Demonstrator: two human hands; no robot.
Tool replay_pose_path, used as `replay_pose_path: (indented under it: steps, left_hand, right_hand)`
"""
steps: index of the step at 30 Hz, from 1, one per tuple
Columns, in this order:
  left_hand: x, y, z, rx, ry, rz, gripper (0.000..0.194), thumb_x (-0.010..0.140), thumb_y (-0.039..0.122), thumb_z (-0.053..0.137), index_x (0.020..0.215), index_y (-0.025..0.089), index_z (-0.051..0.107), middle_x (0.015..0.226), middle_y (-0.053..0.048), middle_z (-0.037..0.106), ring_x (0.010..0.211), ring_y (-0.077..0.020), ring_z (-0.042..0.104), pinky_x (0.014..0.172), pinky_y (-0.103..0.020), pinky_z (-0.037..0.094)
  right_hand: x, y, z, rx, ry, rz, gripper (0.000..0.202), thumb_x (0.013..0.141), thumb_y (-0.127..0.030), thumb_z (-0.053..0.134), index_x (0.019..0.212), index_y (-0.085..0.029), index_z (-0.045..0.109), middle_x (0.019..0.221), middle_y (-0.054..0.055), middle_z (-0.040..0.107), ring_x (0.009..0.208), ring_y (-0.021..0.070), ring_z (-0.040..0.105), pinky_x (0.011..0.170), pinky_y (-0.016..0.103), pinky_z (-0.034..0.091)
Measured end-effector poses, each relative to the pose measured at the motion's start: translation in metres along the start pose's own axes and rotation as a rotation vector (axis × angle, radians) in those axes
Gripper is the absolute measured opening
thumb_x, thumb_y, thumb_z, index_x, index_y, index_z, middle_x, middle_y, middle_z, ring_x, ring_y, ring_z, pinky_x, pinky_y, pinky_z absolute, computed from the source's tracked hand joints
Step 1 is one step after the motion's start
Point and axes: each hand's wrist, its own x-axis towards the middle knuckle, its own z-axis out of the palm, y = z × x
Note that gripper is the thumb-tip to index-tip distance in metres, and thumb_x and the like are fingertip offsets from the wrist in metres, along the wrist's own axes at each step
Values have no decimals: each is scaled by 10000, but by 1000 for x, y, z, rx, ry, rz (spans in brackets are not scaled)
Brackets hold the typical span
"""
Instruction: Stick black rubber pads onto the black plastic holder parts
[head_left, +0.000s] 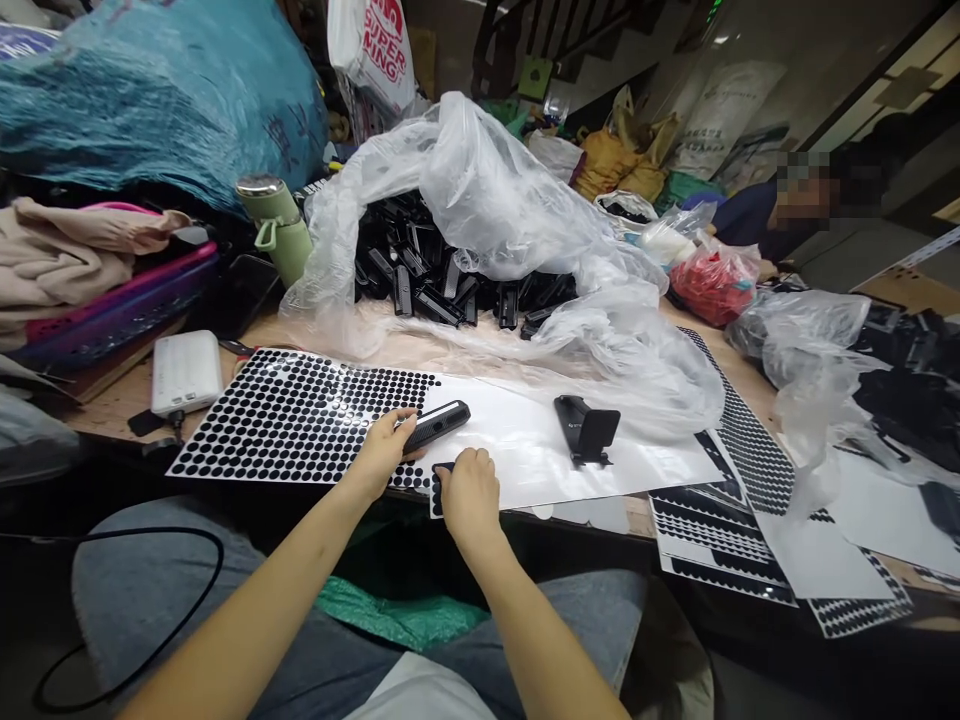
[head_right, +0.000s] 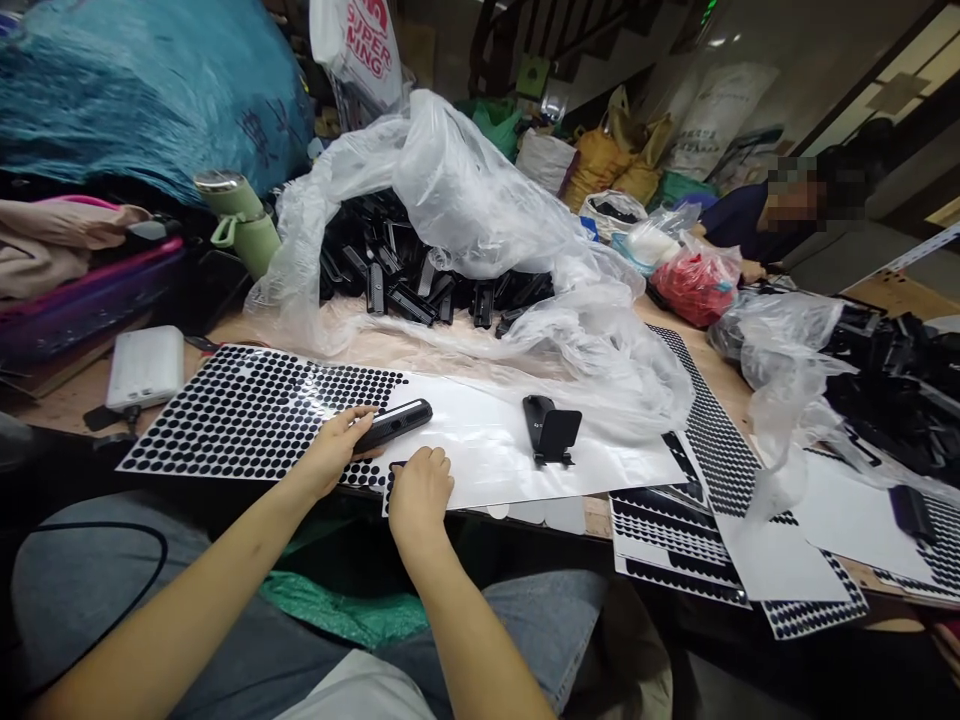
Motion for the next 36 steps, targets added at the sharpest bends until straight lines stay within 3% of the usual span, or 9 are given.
replay_pose_path:
  steps: [4,9,15,19,26,32,36]
  left_hand:
    - [1,-3,0,-11,3,7,153,794,229,538,928,162,573,866,-49,560,755,-160,580,611,-315,557]
    - [2,-4,0,-13,11,13,145,787,236,542,907,163,576,836,-38,542,730,-147,559,603,-303,553]
    - [4,-4,-2,-29,-7,-15,165,780,257,557,910,157,574,865,-53,545,760,-153,557,594,-284,560]
    - [5,-3,-2,-36,0,-28,184,776,265,567,922,153,573,920,-67,541,789,-158,555,597,-279,564]
    - [3,-2,-1,-25,0,-21,161,788,260,550,908,155,574,897,-60,540,765,-147,552,592,-281,565]
    - [3,-2,0,-27,14,-14,156,786,258,551,896,152,577,871,-56,542,743,-144,552,579,-274,562]
    - [4,-2,0,-30,21,-12,158,774,263,567,886,152,578,852,-50,544,729,-141,551,579,-277,559]
  right_hand:
    - [-3,4,-1,56,40,-10,157,826,-182,462,939,-111,545,957,133,551,915,247,518,775,350,408]
    - [-8,5,3,44,87,11,155,816,-216,468,906,-124,554,944,154,555,889,278,522,730,385,401]
    - [-13,6,3,195,98,-137,170,848,-192,384,861,-165,551,887,114,570,853,243,531,733,359,398]
    - [-9,10,3,152,180,-27,211,819,-291,459,938,-138,542,938,157,554,897,288,513,723,389,393]
    - [-9,5,8,170,125,-62,155,823,-164,397,834,-161,552,866,125,562,826,250,531,710,366,392]
    - [-12,5,11,127,189,-15,163,812,-245,460,912,-143,539,934,161,551,887,291,509,716,394,385]
    - [-10,5,11,120,144,-15,147,820,-190,416,873,-143,544,913,162,557,858,287,518,710,401,380]
